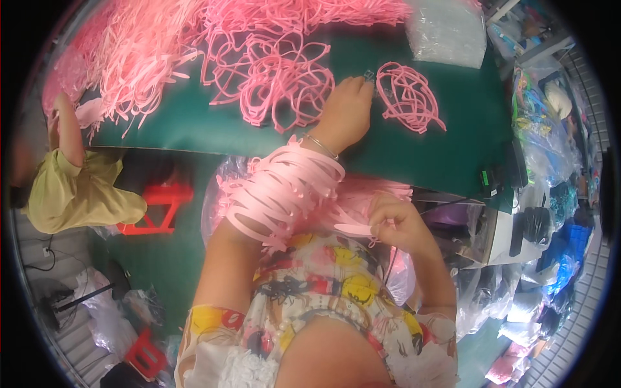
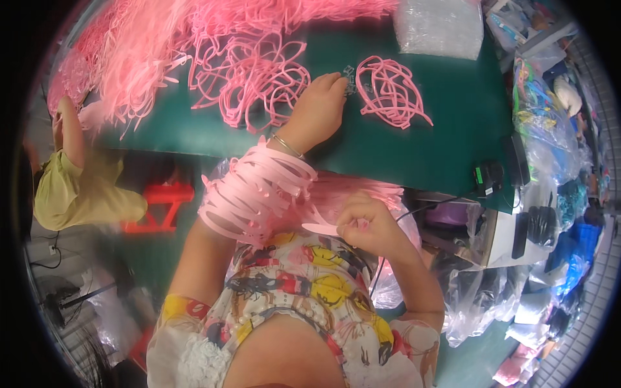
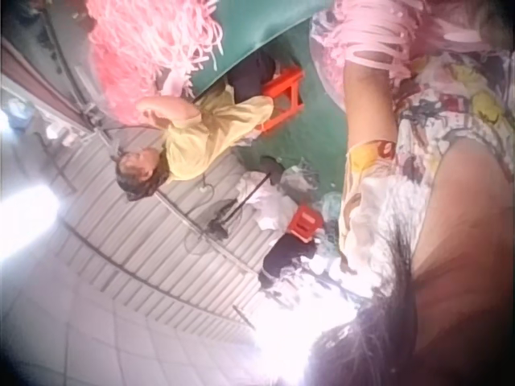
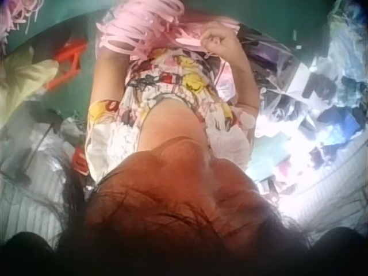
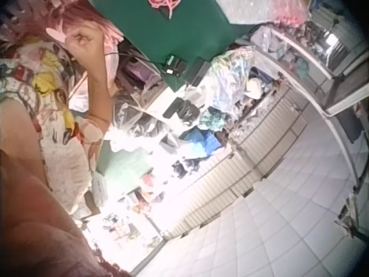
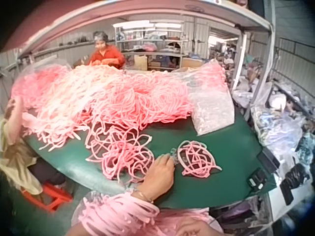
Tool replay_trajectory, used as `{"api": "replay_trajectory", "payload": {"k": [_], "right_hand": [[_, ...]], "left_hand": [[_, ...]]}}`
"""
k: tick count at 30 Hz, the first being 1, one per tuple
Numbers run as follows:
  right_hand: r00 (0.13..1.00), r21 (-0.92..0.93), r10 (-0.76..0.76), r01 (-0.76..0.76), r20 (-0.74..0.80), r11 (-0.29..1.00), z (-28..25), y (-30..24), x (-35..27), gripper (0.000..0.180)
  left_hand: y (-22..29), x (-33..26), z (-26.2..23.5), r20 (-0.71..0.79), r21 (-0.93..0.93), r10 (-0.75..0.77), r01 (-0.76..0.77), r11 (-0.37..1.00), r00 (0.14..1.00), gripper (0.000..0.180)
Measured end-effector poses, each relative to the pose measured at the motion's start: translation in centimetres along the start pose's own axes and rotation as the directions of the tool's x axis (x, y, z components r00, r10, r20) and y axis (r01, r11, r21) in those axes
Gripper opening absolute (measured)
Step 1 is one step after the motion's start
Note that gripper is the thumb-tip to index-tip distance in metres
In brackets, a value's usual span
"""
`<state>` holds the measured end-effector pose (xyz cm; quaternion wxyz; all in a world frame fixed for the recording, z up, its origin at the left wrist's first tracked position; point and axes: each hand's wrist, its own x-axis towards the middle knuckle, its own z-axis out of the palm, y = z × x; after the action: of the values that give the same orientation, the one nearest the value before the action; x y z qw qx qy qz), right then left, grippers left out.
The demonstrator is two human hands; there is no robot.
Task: The person sits at a green table in a factory setting, repeatedly picking up pink elastic straps and small clear plastic clips. They insert the ends of the straps into the clips to secure them, then place the finished items onto a pile on the table.
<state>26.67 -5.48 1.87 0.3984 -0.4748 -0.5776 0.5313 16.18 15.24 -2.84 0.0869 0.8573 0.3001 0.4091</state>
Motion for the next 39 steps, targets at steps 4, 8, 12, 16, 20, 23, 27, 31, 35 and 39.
{"api": "replay_trajectory", "payload": {"k": [4, 8, 12, 16, 20, 23, 27, 31, 35, 39], "right_hand": [[1.000, 0.011, 0.011, -0.011, 0.021, 1.000, -0.2, 0.3, 0.1, 0.001], [1.000, -0.021, -0.005, 0.006, 0.019, 1.000, -0.2, 0.5, 0.2, 0.001], [0.999, -0.028, -0.041, 0.042, 0.024, 0.999, -0.2, 0.9, 0.1, 0.001], [0.996, -0.057, -0.091, 0.091, 0.015, 0.994, 0.3, 0.5, 0.4, 0.001], [0.998, -0.076, -0.050, 0.052, 0.023, 0.996, 0.3, 0.2, 0.2, 0.001], [0.998, -0.061, -0.064, 0.065, 0.022, 0.996, 0.3, 0.2, 0.1, 0.002], [0.998, -0.076, -0.056, 0.056, -0.007, 0.996, 0.3, -0.5, 0.2, 0.003], [0.996, -0.103, -0.083, 0.082, -0.011, 0.991, 0.3, -1.3, 0.6, 0.004], [0.994, -0.169, -0.113, 0.110, -0.007, 0.979, 0.4, -2.2, 1.3, 0.005], [0.984, -0.265, -0.177, 0.175, 0.018, 0.948, 0.4, -2.6, 1.9, 0.007]], "left_hand": [[-0.9, 0.3, 1.5, 0.002, 0.188, 0.063, -0.063, 0.980, 0.998, 0.028], [-0.5, -0.7, 0.1, 0.224, 0.067, 0.003, -0.019, 0.998, 0.975, 0.025], [1.3, -2.7, -2.3, 0.246, 0.063, 0.043, -0.060, 0.996, 0.968, 0.019], [1.3, -3.6, -3.4, 0.238, 0.089, 0.094, -0.118, 0.989, 0.967, 0.017], [1.6, -4.0, -3.6, 0.186, 0.035, 0.081, -0.089, 0.995, 0.979, 0.016], [1.7, -3.9, -4.3, 0.137, -0.113, 0.047, -0.032, 0.993, 0.989, 0.018], [2.7, -3.8, -6.3, 0.393, -0.605, -0.279, 0.475, 0.639, 0.876, 0.019], [3.6, -4.5, -9.1, 0.813, -0.577, -0.282, 0.768, -0.279, 0.509, 0.020], [4.7, -6.1, -10.8, 0.842, -0.536, -0.250, 0.792, -0.293, 0.478, 0.018], [6.5, -7.5, -12.1, 0.773, -0.596, -0.258, 0.803, 0.015, 0.579, 0.017]]}}
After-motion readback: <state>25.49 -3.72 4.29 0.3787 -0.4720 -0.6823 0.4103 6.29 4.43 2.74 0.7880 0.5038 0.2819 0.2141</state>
